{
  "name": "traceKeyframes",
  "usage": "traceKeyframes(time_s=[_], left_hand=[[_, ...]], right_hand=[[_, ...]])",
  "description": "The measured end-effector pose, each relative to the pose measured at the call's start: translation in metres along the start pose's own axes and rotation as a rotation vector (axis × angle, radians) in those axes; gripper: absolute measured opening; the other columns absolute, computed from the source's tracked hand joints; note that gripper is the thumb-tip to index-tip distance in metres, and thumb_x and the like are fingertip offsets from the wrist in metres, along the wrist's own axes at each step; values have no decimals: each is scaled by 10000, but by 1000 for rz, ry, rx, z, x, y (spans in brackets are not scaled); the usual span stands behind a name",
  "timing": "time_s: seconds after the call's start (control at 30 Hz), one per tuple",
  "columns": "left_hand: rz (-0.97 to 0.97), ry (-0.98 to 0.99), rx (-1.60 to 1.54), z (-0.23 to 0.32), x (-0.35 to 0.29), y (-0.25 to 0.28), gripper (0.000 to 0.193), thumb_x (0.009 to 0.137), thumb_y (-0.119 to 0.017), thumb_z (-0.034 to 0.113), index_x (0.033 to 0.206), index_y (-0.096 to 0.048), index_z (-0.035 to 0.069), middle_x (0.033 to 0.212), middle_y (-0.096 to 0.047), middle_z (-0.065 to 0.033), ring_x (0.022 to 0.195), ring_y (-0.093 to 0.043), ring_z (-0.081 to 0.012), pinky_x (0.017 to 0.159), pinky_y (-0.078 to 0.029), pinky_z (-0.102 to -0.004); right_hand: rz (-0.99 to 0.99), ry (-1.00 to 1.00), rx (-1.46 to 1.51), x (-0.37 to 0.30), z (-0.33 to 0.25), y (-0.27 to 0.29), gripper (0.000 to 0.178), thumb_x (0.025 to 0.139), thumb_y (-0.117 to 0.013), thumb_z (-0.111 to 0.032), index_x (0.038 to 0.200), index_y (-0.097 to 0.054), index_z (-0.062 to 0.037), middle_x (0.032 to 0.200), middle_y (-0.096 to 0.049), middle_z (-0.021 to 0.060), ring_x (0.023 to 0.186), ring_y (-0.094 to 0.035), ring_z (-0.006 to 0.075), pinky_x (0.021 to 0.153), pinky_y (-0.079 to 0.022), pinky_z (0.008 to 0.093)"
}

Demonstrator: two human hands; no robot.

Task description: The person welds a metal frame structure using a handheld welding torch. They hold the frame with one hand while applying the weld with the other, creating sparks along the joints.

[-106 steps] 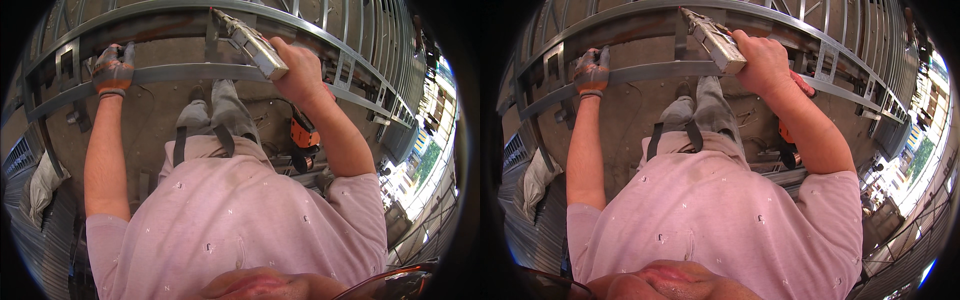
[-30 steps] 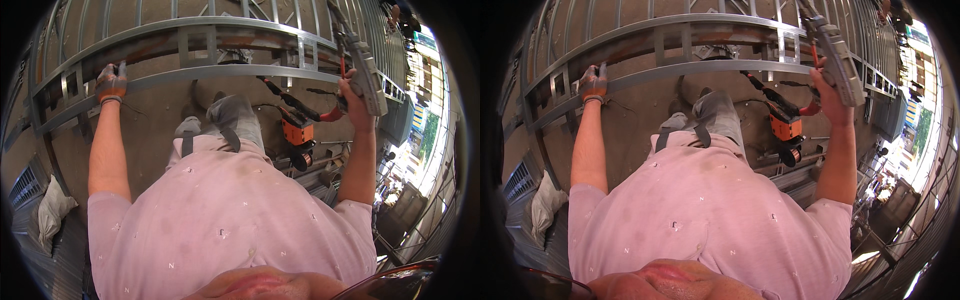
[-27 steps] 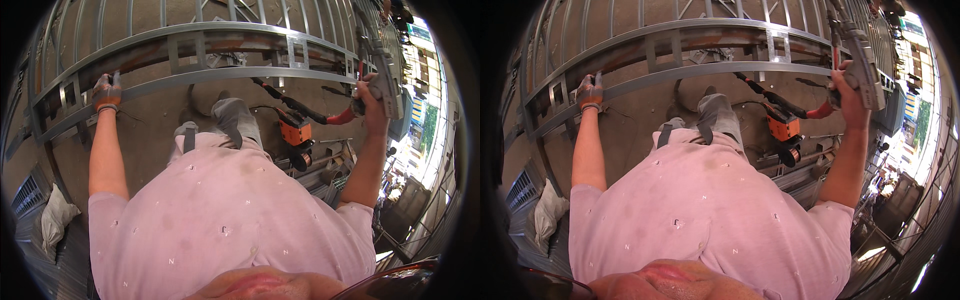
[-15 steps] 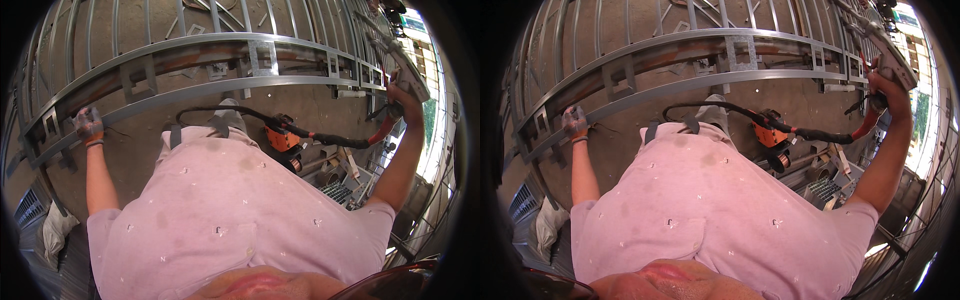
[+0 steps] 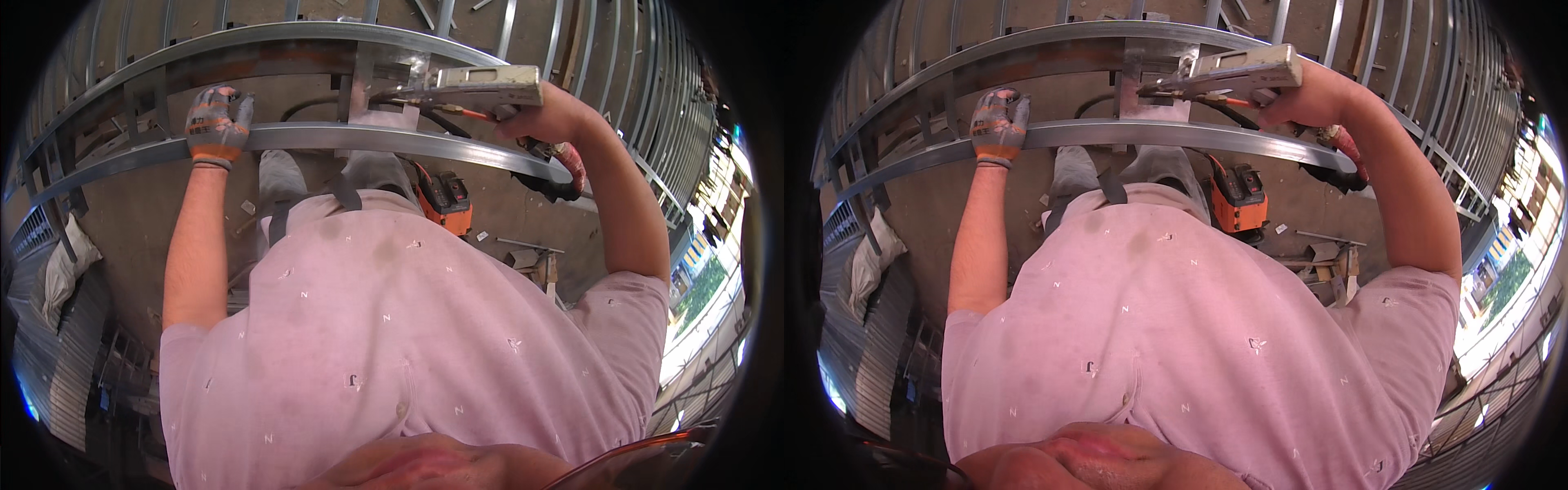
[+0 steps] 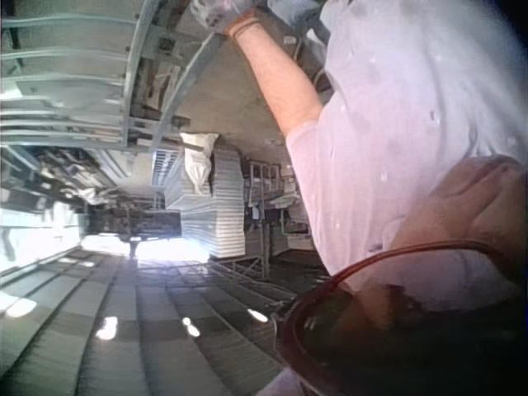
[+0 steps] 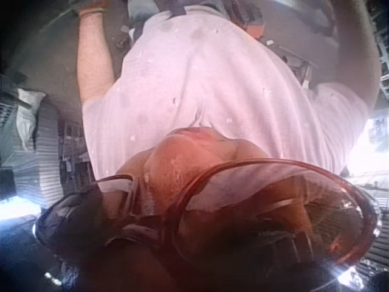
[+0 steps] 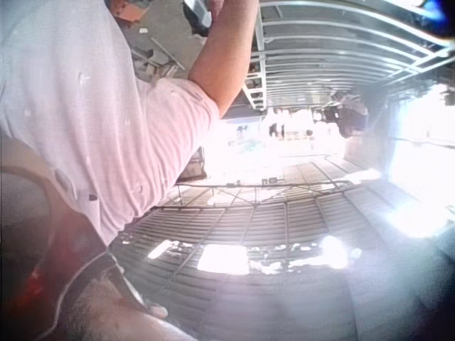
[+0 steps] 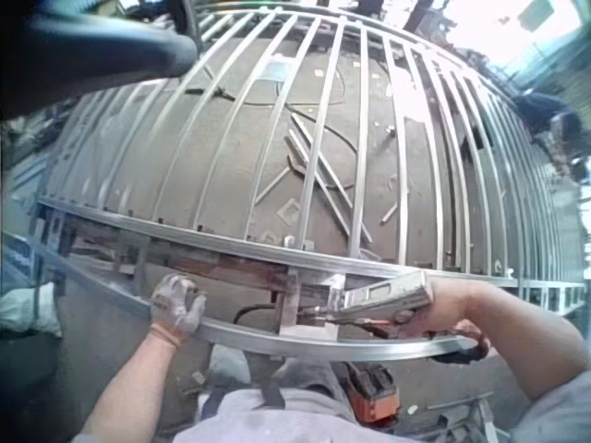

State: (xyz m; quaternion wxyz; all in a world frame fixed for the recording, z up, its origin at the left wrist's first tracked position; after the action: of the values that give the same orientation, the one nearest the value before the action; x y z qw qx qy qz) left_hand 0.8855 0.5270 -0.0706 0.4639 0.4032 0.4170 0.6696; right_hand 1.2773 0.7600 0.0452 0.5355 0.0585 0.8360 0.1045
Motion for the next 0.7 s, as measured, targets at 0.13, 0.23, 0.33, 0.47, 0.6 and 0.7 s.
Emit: traceKeyframes(time_s=[0.13,0.23,0.33,0.47,0.6,0.7], left_hand=[[-150,66,89,-2,3,-6,235,891,-793,314,984,-718,112,1029,-740,-111,1015,-704,-346,891,-575,-462],[-173,93,111,0,-1,-3,237,900,-783,330,983,-725,116,1034,-742,-110,1019,-704,-345,898,-575,-457],[-135,78,103,7,2,2,180,925,-746,274,943,-695,103,975,-725,-120,979,-690,-363,864,-555,-477],[-102,72,82,7,1,2,173,926,-745,263,943,-695,99,972,-725,-120,976,-688,-362,857,-553,-473],[-113,61,71,5,2,3,172,924,-747,257,944,-697,94,969,-728,-119,974,-689,-360,856,-552,-467],[-120,71,76,7,1,4,174,923,-748,257,937,-699,91,972,-731,-119,975,-690,-358,857,-551,-465]], right_hand=[[-128,81,7,36,3,-10,507,741,-859,-118,1219,-725,-16,992,-751,73,838,-682,184,784,-574,349],[-196,130,-2,49,1,-22,493,727,-866,-57,1198,-726,-18,1042,-747,71,924,-666,187,860,-562,346],[-215,113,3,57,1,-23,548,729,-863,-92,1254,-719,-26,1062,-751,94,917,-690,207,846,-578,358],[-242,74,-24,59,-3,-21,579,718,-855,-101,1277,-717,-36,1044,-756,102,909,-704,212,833,-589,360],[-269,62,-32,62,-1,-22,570,715,-843,-94,1270,-723,-37,1008,-758,99,876,-706,203,818,-592,360],[-266,58,-59,59,-4,-22,558,717,-840,-94,1260,-726,-34,990,-757,97,849,-706,200,806,-595,361]])
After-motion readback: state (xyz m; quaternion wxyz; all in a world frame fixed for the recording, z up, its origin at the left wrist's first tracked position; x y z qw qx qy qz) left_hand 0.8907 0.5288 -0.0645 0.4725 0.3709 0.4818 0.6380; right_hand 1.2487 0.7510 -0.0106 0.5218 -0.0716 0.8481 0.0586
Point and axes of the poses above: each hand's wrist, its own x-axis towards the middle knuckle, its own y-axis out of the back of the hand, z = x × y, the point moved 6 cm from there along x, towards the middle knuckle
